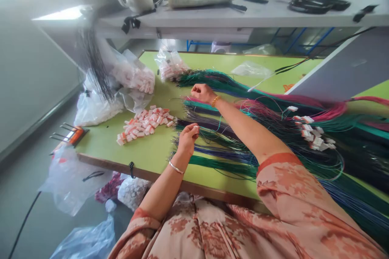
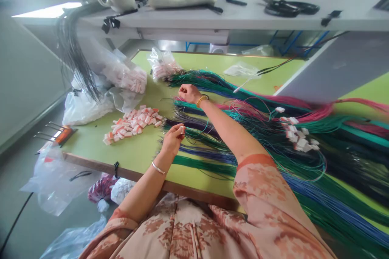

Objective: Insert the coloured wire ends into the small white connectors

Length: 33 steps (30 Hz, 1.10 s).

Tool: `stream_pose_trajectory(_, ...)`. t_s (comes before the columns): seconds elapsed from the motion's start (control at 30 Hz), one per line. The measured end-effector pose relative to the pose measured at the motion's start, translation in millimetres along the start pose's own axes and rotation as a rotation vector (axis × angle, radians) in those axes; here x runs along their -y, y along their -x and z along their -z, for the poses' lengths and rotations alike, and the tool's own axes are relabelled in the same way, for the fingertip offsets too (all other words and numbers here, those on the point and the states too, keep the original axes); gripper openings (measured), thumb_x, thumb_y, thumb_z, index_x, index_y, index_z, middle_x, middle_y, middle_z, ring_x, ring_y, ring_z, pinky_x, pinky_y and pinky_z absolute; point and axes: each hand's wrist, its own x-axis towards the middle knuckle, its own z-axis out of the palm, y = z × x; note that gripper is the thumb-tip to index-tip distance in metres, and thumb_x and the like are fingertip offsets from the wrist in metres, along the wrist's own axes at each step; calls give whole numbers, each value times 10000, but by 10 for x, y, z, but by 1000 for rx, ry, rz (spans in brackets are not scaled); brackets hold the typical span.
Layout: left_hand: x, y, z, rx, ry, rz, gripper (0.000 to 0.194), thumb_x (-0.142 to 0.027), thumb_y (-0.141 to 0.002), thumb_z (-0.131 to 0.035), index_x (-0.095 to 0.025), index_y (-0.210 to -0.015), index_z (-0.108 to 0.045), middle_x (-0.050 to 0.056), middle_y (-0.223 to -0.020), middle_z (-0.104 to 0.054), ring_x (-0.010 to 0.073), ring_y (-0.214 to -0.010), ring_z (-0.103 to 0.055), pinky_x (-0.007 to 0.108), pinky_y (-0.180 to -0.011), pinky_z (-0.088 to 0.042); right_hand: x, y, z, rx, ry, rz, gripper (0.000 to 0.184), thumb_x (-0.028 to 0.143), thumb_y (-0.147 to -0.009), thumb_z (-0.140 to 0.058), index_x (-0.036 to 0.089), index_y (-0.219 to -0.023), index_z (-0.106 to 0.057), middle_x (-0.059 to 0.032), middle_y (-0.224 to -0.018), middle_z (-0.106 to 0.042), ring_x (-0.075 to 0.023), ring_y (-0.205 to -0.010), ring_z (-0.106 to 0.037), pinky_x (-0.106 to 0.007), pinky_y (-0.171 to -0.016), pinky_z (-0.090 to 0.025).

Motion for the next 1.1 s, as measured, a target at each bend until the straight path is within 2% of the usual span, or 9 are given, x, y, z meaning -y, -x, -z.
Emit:
stream_pose_trajectory(0.13, -12, 0, -4, 32, 27, -11, 298, -229, -598, -826, -150, -853, -693, 9, -758, -653, 76, -651, -536, 229, -626, -377, 287, 113, 4, 44, -106, 78, 121, 252, -718, -564, 144, -711, -620, -14, -682, -635, -112, -631, -508, -232, -616, -396)
stream_pose_trajectory(0.23, -14, -2, -17, 51, 56, -14, 294, -216, -610, -823, -150, -863, -689, 7, -768, -655, 69, -641, -527, 231, -632, -382, 384, 343, 67, 69, -191, 74, 151, 287, -720, -573, 142, -706, -613, -8, -667, -617, -109, -623, -495, -234, -608, -393)
stream_pose_trajectory(0.4, -3, -13, -44, 71, 117, 6, 266, -187, -617, -818, -157, -847, -687, 7, -779, -657, 62, -632, -526, 222, -626, -398, 445, 883, 187, 97, -263, 59, 170, 310, -730, -587, 144, -735, -622, -3, -660, -612, -105, -602, -500, -227, -580, -393)
stream_pose_trajectory(0.6, 10, -22, -69, 80, 161, 45, 262, -163, -614, -811, -168, -845, -688, -8, -734, -641, 58, -613, -525, 202, -611, -423, 410, 1359, 189, 92, -190, 52, 108, 260, -717, -594, 154, -714, -615, -7, -658, -625, -99, -567, -494, -221, -546, -377)
stream_pose_trajectory(0.8, 41, -36, -56, 72, 148, 68, 320, -142, -612, -811, -183, -888, -652, -20, -779, -641, 62, -665, -565, 204, -656, -434, 354, 1531, 138, 52, -70, 86, 61, 217, -703, -579, 165, -698, -611, 2, -657, -606, -95, -565, -459, -225, -549, -352)
stream_pose_trajectory(1.1, 45, -56, -58, 84, 161, 71, 301, -112, -622, -799, -160, -872, -639, -25, -740, -642, 55, -627, -550, 194, -627, -409, 321, 1544, 114, 60, -6, 117, 46, 209, -708, -584, 169, -696, -603, -3, -676, -611, -98, -570, -469, -225, -543, -343)
